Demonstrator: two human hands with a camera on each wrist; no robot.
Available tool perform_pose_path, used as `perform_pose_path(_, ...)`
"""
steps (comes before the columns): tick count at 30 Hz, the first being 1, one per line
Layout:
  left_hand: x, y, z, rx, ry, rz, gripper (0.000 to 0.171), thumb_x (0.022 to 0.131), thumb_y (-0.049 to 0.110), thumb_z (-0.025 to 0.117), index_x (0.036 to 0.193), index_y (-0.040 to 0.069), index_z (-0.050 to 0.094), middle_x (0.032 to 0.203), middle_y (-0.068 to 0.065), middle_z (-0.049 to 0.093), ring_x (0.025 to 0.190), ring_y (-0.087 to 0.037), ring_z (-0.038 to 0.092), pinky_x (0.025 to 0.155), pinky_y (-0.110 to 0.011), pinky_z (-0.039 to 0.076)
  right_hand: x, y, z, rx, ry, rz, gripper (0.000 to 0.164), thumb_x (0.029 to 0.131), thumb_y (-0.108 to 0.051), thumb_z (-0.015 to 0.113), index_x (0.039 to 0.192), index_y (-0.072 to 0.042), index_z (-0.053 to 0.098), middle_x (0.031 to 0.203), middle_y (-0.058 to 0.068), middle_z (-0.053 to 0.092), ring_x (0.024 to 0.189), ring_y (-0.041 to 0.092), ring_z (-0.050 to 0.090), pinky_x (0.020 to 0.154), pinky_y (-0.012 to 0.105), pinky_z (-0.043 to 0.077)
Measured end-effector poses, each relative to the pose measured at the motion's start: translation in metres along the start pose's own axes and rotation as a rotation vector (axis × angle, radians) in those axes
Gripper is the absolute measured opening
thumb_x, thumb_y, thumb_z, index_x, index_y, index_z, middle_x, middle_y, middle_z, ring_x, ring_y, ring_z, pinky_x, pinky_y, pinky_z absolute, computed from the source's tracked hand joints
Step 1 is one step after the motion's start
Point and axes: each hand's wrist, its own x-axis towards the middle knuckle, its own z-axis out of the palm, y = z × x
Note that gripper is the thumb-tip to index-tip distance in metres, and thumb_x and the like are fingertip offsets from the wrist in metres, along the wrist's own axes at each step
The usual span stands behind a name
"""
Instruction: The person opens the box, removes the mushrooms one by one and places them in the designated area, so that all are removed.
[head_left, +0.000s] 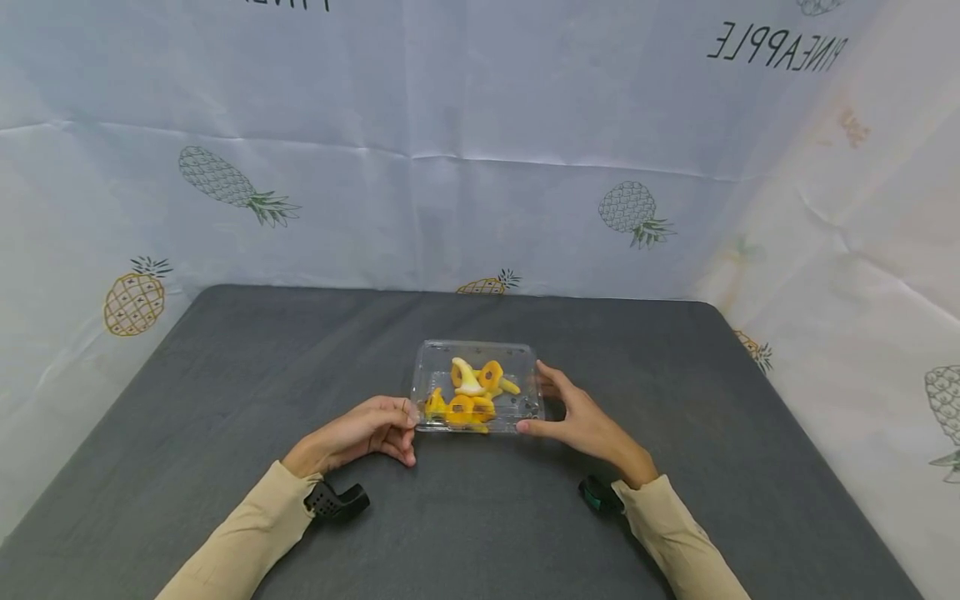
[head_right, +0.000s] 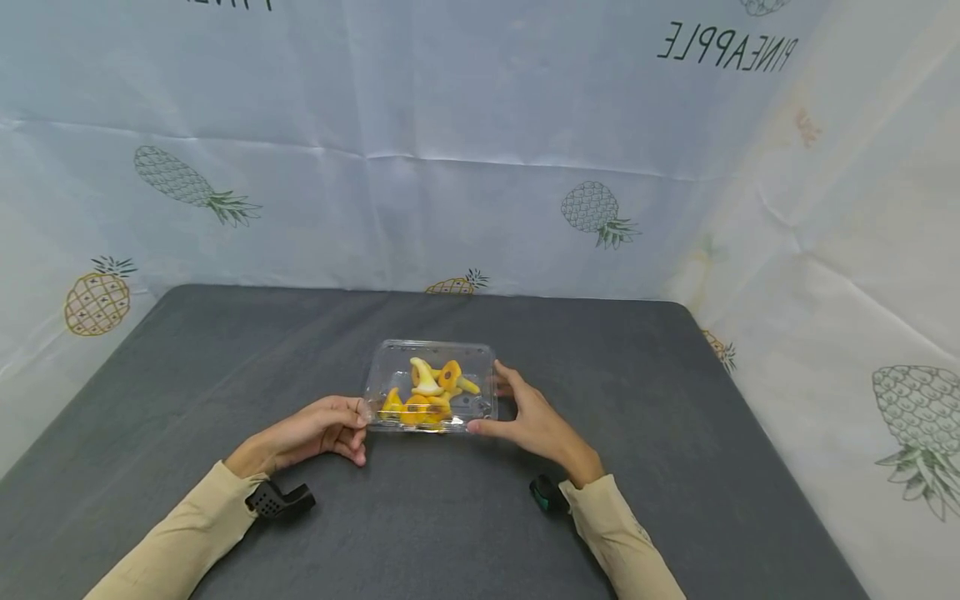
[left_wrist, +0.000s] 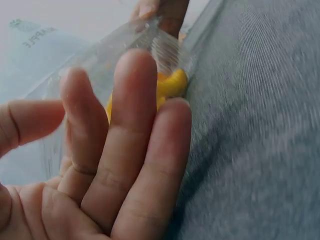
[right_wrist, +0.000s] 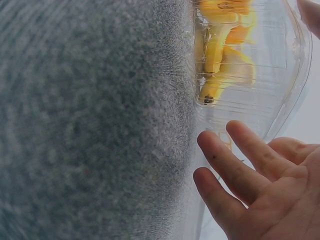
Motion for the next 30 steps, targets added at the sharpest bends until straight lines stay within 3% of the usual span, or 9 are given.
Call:
perform_pose_path(5,-0.001,0.0004,-0.0015,0.09,0.007,0.006,0.017,0.105,0.016,0.046,0.104,0.001,0.054,0.089,-0.001,0.066,0.088,-0.016,0.072,0.085,-0.037,0.061,0.0003,-0.0011,-0.0003,-0.005,0.0,0.006,0.105,0.083,-0.047,0.077,0.16,-0.016,0.014,0.159,0.011,0.036,0.144,0.035,0.039,0.113,0.064,0.035)
perform_pose_path(9,-0.002,0.0018,-0.0019,0.182,0.079,0.021,0.018,0.103,0.016,0.052,0.111,-0.001,0.048,0.095,-0.01,0.066,0.088,-0.019,0.071,0.08,-0.037,0.061,0.0005,-0.001,-0.0004,-0.006,-0.001,0.01,0.105,0.083,-0.047,0.077,0.16,-0.015,0.014,0.159,0.012,0.036,0.144,0.036,0.039,0.112,0.065,0.035)
perform_pose_path(15,-0.0031,0.0048,-0.0034,0.299,0.195,0.059,0.046,0.099,0.013,0.06,0.132,-0.005,0.034,0.106,-0.019,0.062,0.089,-0.021,0.069,0.076,-0.039,0.061,0.0013,0.0021,-0.0003,-0.023,0.0,0.003,0.104,0.084,-0.049,0.076,0.16,-0.017,0.014,0.158,0.011,0.038,0.143,0.036,0.041,0.112,0.064,0.036)
perform_pose_path(19,-0.0043,0.0065,-0.0042,0.367,0.242,0.085,0.067,0.098,0.015,0.063,0.149,-0.002,0.024,0.128,-0.027,0.051,0.101,-0.025,0.065,0.08,-0.039,0.06,0.0017,0.0033,-0.0002,-0.038,0.003,0.0,0.104,0.084,-0.05,0.076,0.161,-0.018,0.013,0.157,0.011,0.039,0.142,0.036,0.042,0.111,0.064,0.038)
perform_pose_path(25,-0.0035,0.0064,-0.0023,0.402,0.279,0.123,0.084,0.095,0.016,0.067,0.158,0.007,0.013,0.155,-0.029,0.026,0.135,-0.046,0.043,0.097,-0.044,0.054,0.0013,0.0035,-0.0003,-0.045,0.004,-0.002,0.103,0.084,-0.05,0.075,0.16,-0.018,0.014,0.156,0.011,0.04,0.141,0.036,0.043,0.111,0.063,0.039)
perform_pose_path(30,-0.0011,0.0051,0.0029,0.403,0.311,0.179,0.092,0.093,0.012,0.069,0.16,0.01,0.007,0.162,-0.025,0.015,0.145,-0.051,0.027,0.106,-0.054,0.047,0.0013,0.0029,-0.0003,-0.045,0.007,-0.008,0.102,0.084,-0.049,0.075,0.16,-0.017,0.015,0.155,0.011,0.041,0.141,0.036,0.044,0.11,0.062,0.04)
